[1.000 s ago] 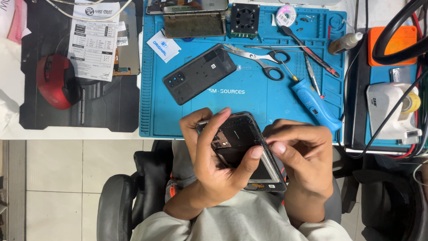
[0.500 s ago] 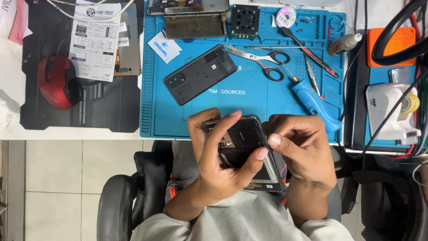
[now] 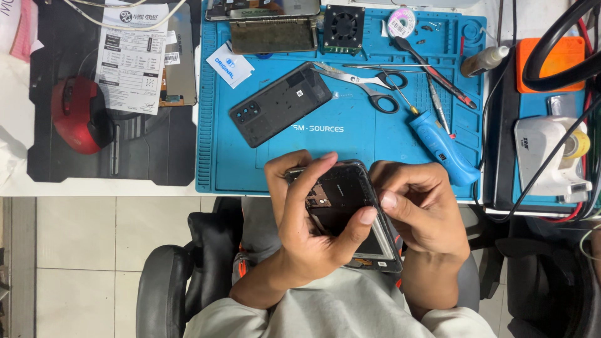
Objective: The person sits at a repair bench handling a smartphone. They power on and test the phone screen, separate the back frame from the display assembly, work on the exposed internals, and then use a screwdriver on the phone body while the frame lies on the mat.
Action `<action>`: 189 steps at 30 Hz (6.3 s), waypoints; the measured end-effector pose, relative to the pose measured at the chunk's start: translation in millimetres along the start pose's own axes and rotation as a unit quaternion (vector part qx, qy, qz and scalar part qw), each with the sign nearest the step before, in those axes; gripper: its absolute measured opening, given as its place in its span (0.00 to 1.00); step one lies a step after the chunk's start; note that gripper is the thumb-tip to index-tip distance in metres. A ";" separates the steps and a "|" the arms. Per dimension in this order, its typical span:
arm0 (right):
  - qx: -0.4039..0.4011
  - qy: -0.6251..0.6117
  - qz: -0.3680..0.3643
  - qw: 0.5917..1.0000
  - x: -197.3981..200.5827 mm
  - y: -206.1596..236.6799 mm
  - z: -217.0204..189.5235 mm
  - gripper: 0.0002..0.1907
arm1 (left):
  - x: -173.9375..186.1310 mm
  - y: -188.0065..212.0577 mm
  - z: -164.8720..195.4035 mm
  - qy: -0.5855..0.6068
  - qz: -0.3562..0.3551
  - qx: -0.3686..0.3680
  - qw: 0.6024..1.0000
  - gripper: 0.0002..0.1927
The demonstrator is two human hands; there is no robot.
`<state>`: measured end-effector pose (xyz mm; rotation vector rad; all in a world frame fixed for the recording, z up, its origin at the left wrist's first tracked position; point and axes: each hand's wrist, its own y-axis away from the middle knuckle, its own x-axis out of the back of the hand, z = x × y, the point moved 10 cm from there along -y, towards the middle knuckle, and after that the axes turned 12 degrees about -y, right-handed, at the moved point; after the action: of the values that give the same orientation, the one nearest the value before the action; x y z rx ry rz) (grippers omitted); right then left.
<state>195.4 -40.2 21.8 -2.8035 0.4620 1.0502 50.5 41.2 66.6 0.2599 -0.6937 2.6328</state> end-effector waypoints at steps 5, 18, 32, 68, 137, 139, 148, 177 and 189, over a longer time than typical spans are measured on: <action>0.009 0.038 0.043 0.998 8.2 5.5 -0.3 0.11 | -0.6 -0.2 6.9 -0.029 -0.006 -0.025 0.999 0.31; 0.017 0.071 0.058 0.996 7.4 11.0 -7.7 0.11 | -5.4 -0.9 5.0 -0.015 -0.013 -0.027 0.999 0.32; 0.136 0.274 0.089 0.948 -52.7 25.6 -28.1 0.19 | -43.2 -5.2 -62.6 0.335 0.009 0.124 0.934 0.39; 0.188 0.310 0.191 0.912 -13.8 42.3 -15.7 0.53 | -6.1 -39.8 -0.4 0.171 -0.139 0.052 0.974 0.07; 0.244 0.422 0.153 0.860 -23.6 38.7 -24.3 0.50 | -10.7 -67.6 -10.6 0.084 -0.238 0.085 0.964 0.24; 0.241 0.404 0.153 0.869 -23.9 39.7 -23.8 0.49 | -12.0 -67.2 -5.6 0.089 -0.251 0.068 0.961 0.23; 0.237 0.394 0.165 0.872 -20.6 41.2 -26.4 0.50 | -2.7 -52.3 6.1 0.118 -0.273 0.046 0.954 0.37; 0.237 0.437 0.162 0.852 -22.9 39.6 -27.0 0.51 | -0.9 -61.4 1.8 0.061 -0.261 0.068 0.961 0.30; 0.149 0.281 0.131 0.939 -13.2 39.3 -21.4 0.49 | -0.4 -58.3 5.1 0.123 -0.267 0.123 0.948 0.30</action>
<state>186.7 -78.7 46.6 -2.7653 0.9779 0.1468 76.1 84.8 96.0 0.1570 -0.1720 2.1687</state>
